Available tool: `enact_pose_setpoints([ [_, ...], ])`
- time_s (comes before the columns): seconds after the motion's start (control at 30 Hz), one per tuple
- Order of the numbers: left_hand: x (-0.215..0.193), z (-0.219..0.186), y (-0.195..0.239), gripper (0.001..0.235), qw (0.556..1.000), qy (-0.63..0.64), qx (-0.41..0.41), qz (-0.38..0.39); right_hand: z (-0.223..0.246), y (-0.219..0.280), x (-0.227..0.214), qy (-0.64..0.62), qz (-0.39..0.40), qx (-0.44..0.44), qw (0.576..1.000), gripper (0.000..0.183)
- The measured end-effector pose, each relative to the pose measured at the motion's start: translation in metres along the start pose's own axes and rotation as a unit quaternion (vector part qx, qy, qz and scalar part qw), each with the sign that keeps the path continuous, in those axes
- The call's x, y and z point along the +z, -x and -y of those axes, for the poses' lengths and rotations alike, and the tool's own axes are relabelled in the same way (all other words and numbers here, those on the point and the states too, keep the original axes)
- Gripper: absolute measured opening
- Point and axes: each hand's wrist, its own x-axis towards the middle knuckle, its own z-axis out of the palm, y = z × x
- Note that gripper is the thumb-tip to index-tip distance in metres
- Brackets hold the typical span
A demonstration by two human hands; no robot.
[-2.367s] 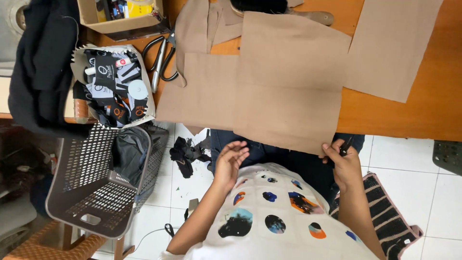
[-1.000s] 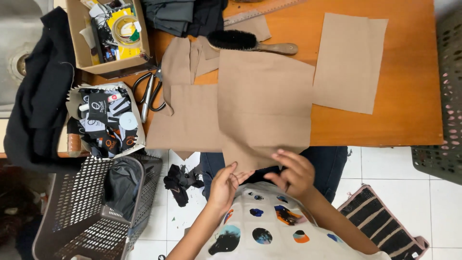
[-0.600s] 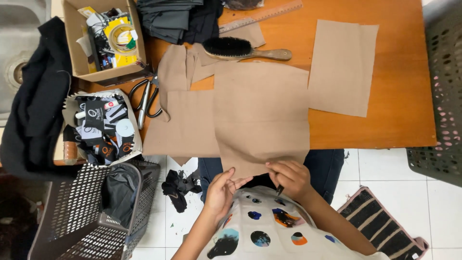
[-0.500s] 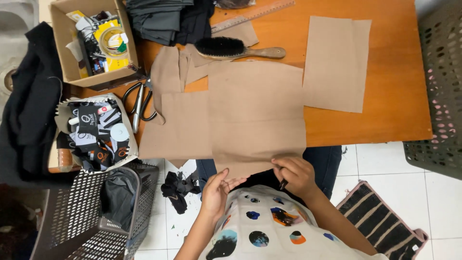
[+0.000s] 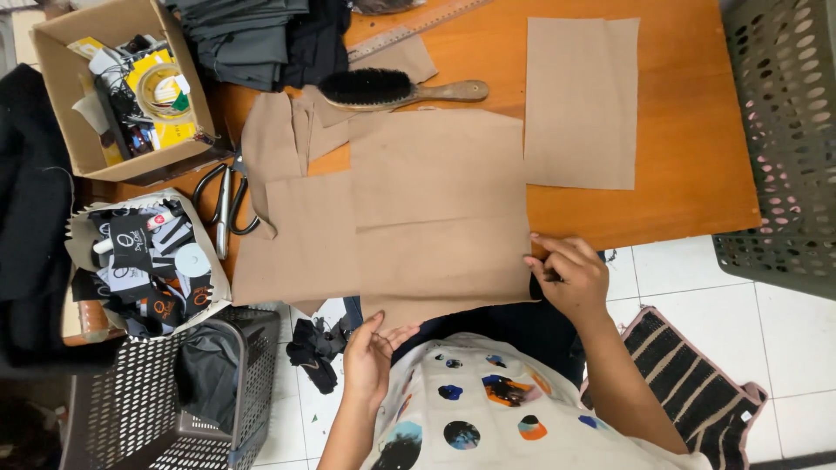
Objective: Trimming the edges of brown fabric pieces using thread snips on a low wooden table while sitting on the floor.
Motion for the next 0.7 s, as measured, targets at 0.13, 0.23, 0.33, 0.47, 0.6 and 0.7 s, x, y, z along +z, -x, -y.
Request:
enact_pose_setpoints([
  [0.13, -0.005, 0.002, -0.002, 0.016, 1.000, -0.006, 0.002, -0.003, -0.004, -0.003, -0.003, 0.061, 0.015, -0.071, 0.996, 0.042],
  [0.23, -0.009, 0.003, -0.001, 0.017, 0.999, 0.001, 0.016, -0.033, -0.007, 0.000, -0.006, 0.066, 0.029, -0.070, 0.995, 0.043],
  [0.33, -0.009, -0.001, 0.002, 0.017, 0.989, -0.119, 0.042, -0.081, -0.009, 0.002, -0.006, 0.081, 0.037, -0.071, 0.994, 0.042],
  [0.47, 0.008, -0.009, 0.014, 0.029, 0.794, -0.431, 0.377, -0.206, -0.010, 0.003, -0.005, 0.094, 0.041, -0.081, 0.991, 0.040],
  [0.6, 0.042, -0.015, -0.001, 0.032, 0.518, -0.524, 0.672, -0.067, -0.002, -0.002, -0.004, 0.101, 0.006, -0.068, 0.993, 0.036],
  [0.7, 0.106, -0.016, -0.010, 0.038, 0.454, -0.567, 0.673, 0.137, -0.009, -0.001, -0.009, 0.110, 0.027, -0.103, 0.988, 0.034],
])
